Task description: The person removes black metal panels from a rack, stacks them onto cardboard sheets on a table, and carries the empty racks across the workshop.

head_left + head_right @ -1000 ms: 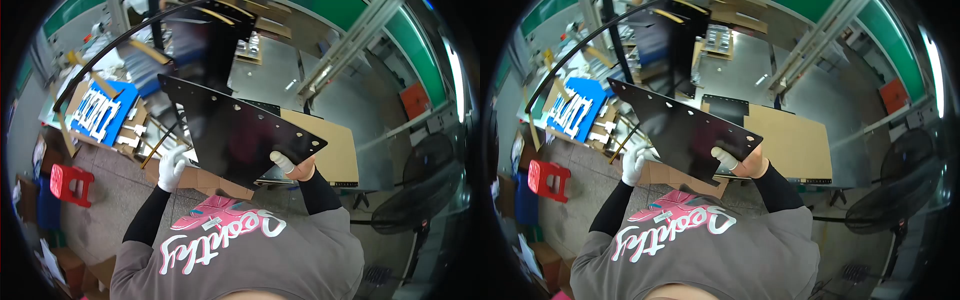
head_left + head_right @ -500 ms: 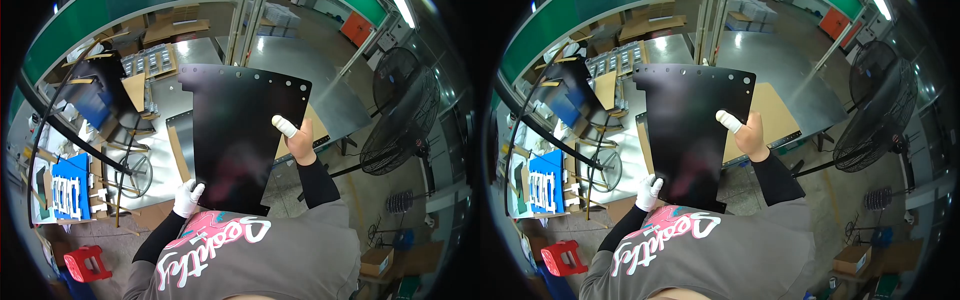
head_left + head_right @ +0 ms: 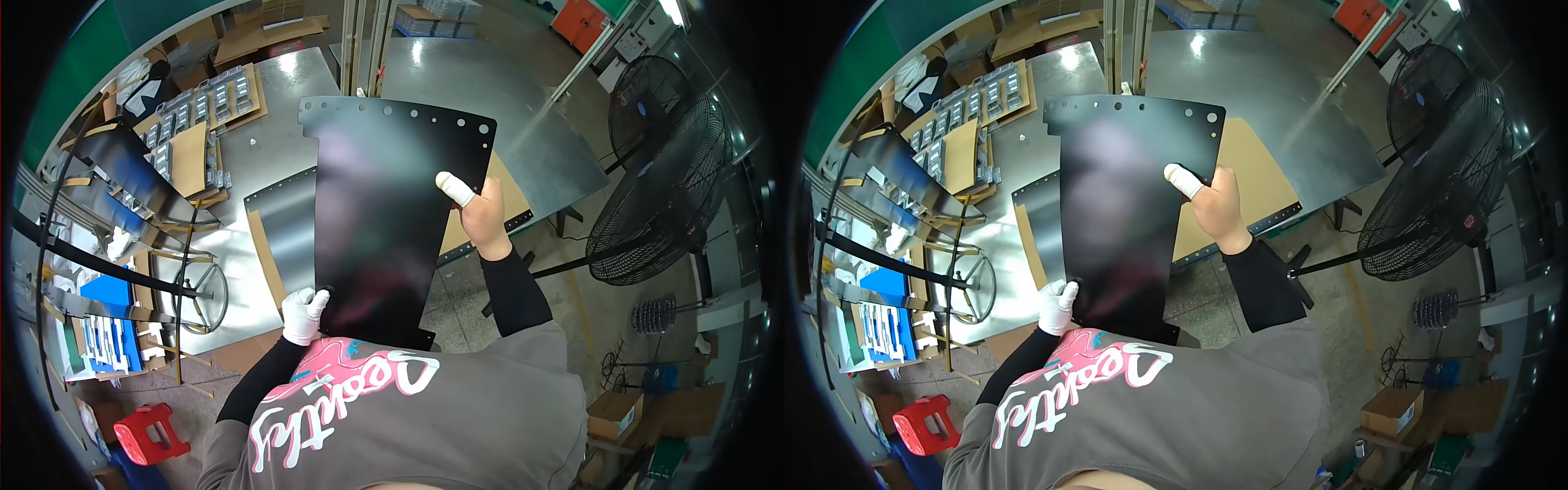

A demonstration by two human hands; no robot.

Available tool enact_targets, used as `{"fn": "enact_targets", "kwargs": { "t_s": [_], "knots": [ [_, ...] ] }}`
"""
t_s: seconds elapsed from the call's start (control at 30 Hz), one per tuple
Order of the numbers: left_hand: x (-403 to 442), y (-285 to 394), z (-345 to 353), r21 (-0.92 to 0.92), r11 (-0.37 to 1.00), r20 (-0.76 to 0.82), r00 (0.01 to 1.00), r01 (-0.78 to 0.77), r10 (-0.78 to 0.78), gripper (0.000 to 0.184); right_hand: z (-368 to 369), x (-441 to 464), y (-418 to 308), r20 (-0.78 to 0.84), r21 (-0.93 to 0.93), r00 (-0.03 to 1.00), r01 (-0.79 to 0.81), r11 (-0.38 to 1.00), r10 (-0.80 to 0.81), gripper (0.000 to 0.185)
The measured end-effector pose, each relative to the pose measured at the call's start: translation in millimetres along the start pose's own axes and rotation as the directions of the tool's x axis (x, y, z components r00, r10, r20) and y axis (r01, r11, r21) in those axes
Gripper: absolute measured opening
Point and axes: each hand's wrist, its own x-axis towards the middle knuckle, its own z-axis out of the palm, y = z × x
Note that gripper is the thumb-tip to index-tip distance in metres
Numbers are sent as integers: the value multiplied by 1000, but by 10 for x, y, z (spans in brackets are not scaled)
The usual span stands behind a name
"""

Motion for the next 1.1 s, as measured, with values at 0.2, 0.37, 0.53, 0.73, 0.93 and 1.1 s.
{"fn": "enact_targets", "kwargs": {
  "t_s": [0.2,0.37,0.53,0.73,0.93,1.1],
  "knots": [
    [149,40,201,46,997,-85,994,-59,63,51,7,278,37,-198,129,979,74,989,-48,24],
    [240,120,287,143,982,-123,983,-121,139,51,-439,614,8,-125,23,973,200,980,-195,28],
    [295,158,387,182,977,-123,983,-110,133,52,-537,894,-212,-121,-348,993,-52,936,10,28],
    [283,102,474,249,965,-99,989,-85,112,52,-650,927,90,61,-43,989,-134,990,136,19],
    [379,181,548,268,953,-69,984,-142,166,52,-815,885,304,29,108,986,-165,980,162,13],
    [429,246,590,284,954,-49,992,-96,114,55,-1000,904,416,71,142,987,-150,978,141,17]
  ]
}}
